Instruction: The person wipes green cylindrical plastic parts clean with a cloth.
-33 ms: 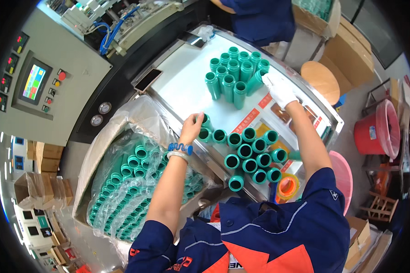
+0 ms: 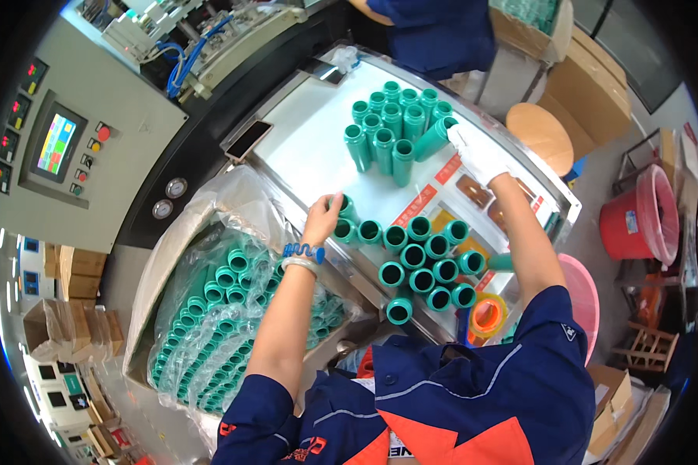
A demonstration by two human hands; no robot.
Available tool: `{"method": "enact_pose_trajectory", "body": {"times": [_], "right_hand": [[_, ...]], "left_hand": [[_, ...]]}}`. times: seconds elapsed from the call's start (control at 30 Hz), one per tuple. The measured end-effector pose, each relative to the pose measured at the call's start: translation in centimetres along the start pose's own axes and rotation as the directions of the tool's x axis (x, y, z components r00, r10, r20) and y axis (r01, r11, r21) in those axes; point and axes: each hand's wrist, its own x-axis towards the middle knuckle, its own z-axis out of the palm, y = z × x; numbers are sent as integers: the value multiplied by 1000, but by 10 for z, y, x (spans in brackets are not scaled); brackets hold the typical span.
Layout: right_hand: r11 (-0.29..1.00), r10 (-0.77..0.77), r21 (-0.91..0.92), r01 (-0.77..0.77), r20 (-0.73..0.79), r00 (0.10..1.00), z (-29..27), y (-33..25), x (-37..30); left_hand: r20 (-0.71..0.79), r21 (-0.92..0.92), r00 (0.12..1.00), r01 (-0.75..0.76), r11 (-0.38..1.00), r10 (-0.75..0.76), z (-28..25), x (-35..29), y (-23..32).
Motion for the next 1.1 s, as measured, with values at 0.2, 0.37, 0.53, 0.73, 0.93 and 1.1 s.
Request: {"method": "enact_pose_trajectory", "body": {"times": [0.2, 0.37, 0.53, 0.73, 0.93, 1.1], "right_hand": [[998, 11, 66, 5, -231, 973, -89, -51, -73], [887, 94, 460, 35, -254, 963, -116, -110, -128], [749, 22, 654, 107, -185, 982, -104, -155, -164], [428, 88, 897, 111, -164, 983, -78, -213, -190], [93, 47, 993, 71, -76, 996, -51, -243, -194], [13, 11, 999, 40, -40, 999, -41, -252, -188]], "left_hand": [[-286, 357, 921, -154, 921, 265, -6, -13, 39], [-65, 47, 751, -655, 754, 657, -6, -62, 141], [475, -400, 543, -568, 719, 693, -10, -137, 200], [216, -357, 611, -676, 644, 762, -10, -182, 188], [99, -340, 675, -668, 662, 731, -19, -188, 166], [58, -302, 692, -675, 673, 720, -28, -190, 154]]}}
